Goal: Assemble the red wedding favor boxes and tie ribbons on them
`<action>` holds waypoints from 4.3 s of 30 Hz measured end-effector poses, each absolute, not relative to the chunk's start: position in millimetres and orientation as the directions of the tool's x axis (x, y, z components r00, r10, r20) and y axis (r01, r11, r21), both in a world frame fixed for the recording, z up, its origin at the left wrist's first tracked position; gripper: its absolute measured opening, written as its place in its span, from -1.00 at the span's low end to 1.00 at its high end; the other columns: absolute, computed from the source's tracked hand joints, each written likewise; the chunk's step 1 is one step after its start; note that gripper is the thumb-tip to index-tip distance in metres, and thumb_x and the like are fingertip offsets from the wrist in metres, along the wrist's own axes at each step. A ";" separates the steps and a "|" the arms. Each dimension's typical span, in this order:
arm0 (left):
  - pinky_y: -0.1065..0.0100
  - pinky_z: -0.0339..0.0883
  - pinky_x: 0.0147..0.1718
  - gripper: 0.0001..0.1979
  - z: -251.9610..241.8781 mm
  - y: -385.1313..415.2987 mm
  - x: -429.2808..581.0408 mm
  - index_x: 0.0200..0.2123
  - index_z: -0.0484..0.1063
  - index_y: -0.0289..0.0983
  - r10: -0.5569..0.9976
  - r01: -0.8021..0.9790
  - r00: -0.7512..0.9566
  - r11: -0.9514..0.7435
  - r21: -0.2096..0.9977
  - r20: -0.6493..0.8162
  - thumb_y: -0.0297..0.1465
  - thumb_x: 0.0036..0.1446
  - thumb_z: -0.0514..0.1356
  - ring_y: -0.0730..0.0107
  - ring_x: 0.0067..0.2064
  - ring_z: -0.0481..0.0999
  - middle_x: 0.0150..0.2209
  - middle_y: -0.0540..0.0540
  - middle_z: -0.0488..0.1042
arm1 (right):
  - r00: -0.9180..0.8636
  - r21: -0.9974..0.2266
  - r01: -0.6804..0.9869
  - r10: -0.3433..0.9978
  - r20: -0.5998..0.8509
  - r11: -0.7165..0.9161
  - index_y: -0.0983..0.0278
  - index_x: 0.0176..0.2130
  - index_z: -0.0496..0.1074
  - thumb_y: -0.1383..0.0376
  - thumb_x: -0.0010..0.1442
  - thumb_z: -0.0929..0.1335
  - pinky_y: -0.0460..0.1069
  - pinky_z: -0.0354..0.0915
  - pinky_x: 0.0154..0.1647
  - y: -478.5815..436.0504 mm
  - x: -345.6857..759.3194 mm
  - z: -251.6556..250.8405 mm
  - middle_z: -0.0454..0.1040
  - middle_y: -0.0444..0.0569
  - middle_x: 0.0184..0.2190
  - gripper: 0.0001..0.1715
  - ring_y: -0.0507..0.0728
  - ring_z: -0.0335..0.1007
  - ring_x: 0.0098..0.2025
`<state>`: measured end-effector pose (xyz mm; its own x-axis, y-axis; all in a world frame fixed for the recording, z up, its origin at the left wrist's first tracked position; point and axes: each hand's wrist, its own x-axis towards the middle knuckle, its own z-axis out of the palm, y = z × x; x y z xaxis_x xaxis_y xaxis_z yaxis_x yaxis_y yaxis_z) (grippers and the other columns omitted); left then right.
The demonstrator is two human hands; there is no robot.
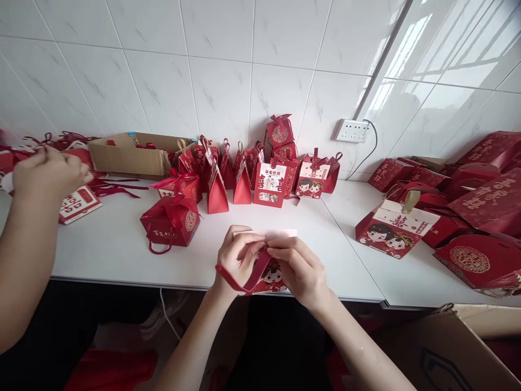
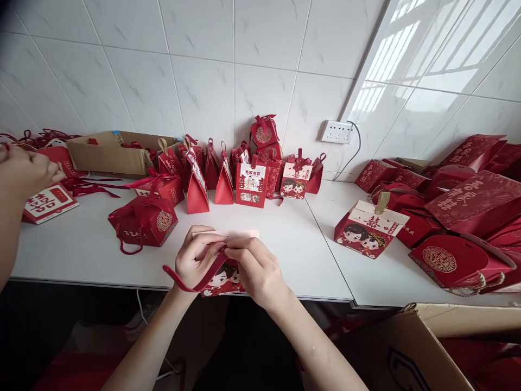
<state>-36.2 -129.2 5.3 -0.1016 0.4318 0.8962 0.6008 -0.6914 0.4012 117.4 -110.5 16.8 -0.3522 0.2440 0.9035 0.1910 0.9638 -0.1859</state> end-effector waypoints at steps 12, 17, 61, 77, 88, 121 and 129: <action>0.30 0.41 -0.23 -0.86 7.5 -141.2 -37.1 -0.23 0.42 -0.28 0.454 0.554 0.003 -0.743 0.377 0.891 -0.47 0.12 0.11 0.32 -0.17 0.41 -0.31 -0.11 0.42 | -0.295 -0.322 0.213 0.375 0.879 0.923 0.23 -0.18 0.43 0.52 0.21 0.31 -0.06 0.50 -0.31 -119.0 117.2 23.1 0.51 -0.01 -0.33 -0.76 0.08 0.51 -0.24; 0.31 0.43 -0.27 -0.85 7.6 -142.5 -34.9 -0.24 0.44 -0.29 0.447 0.560 -0.020 -0.736 0.381 0.894 -0.46 0.11 0.11 0.31 -0.19 0.43 -0.32 -0.12 0.43 | -0.258 -0.313 0.240 0.371 0.892 0.919 0.23 -0.21 0.43 0.54 0.18 0.33 -0.07 0.49 -0.33 -120.6 114.6 22.7 0.54 -0.04 -0.33 -0.75 0.08 0.51 -0.27; 0.64 0.27 -0.59 -0.89 11.8 -143.8 -29.5 -0.42 0.38 -0.30 0.687 0.422 -0.258 -0.552 0.719 0.679 -0.38 0.11 0.21 0.63 -0.58 0.38 -0.58 0.07 0.42 | -0.146 -0.727 0.237 0.764 0.629 0.644 0.24 -0.35 0.35 0.34 0.14 0.36 -0.07 0.30 -0.41 -123.0 105.7 33.4 0.40 -0.06 -0.37 -0.94 0.05 0.37 -0.35; 0.57 0.35 -0.55 -0.94 33.8 -161.4 -27.0 -0.44 0.44 -0.30 0.734 0.377 -0.079 -0.605 0.702 0.675 -0.45 0.06 0.26 0.54 -0.52 0.47 -0.52 0.02 0.49 | -0.357 -0.940 -0.204 0.873 0.332 0.274 0.28 -0.49 0.27 0.09 0.01 0.48 -0.14 0.21 -0.63 -126.6 121.9 43.5 0.33 -0.19 -0.62 -0.60 -0.04 0.22 -0.62; 0.30 0.44 -0.31 -0.85 51.0 -173.0 -24.1 -0.30 0.43 -0.25 0.343 0.626 0.243 -0.770 0.124 0.907 -0.58 0.06 0.21 0.37 -0.35 0.53 -0.41 -0.06 0.56 | -0.407 -0.091 0.341 0.234 0.883 0.936 -0.04 0.04 0.37 0.51 0.17 0.33 0.12 0.42 -0.09 -137.1 161.5 70.0 0.32 0.00 -0.05 -0.44 0.19 0.38 -0.05; 0.40 0.44 -0.39 -0.85 40.1 -170.2 -27.1 -0.33 0.41 -0.27 0.411 0.490 0.246 -0.834 0.253 0.878 -0.57 0.02 0.27 0.45 -0.41 0.48 -0.47 -0.02 0.48 | -0.759 0.376 -0.020 -0.259 0.598 0.927 0.18 -0.44 0.47 0.38 0.15 0.37 0.00 0.50 -0.08 -149.0 179.9 82.0 0.58 -0.12 -0.27 -0.85 0.09 0.51 -0.13; 0.40 0.40 -0.44 -0.86 36.1 -166.9 -22.3 -0.35 0.40 -0.28 0.402 0.447 0.256 -0.856 0.262 0.879 -0.56 0.01 0.28 0.48 -0.46 0.44 -0.49 -0.02 0.47 | -0.513 -0.411 0.212 0.459 0.726 0.887 0.17 -0.19 0.41 0.48 0.26 0.20 -0.14 0.51 -0.39 -180.7 170.1 77.8 0.55 -0.08 -0.43 -0.71 0.03 0.54 -0.37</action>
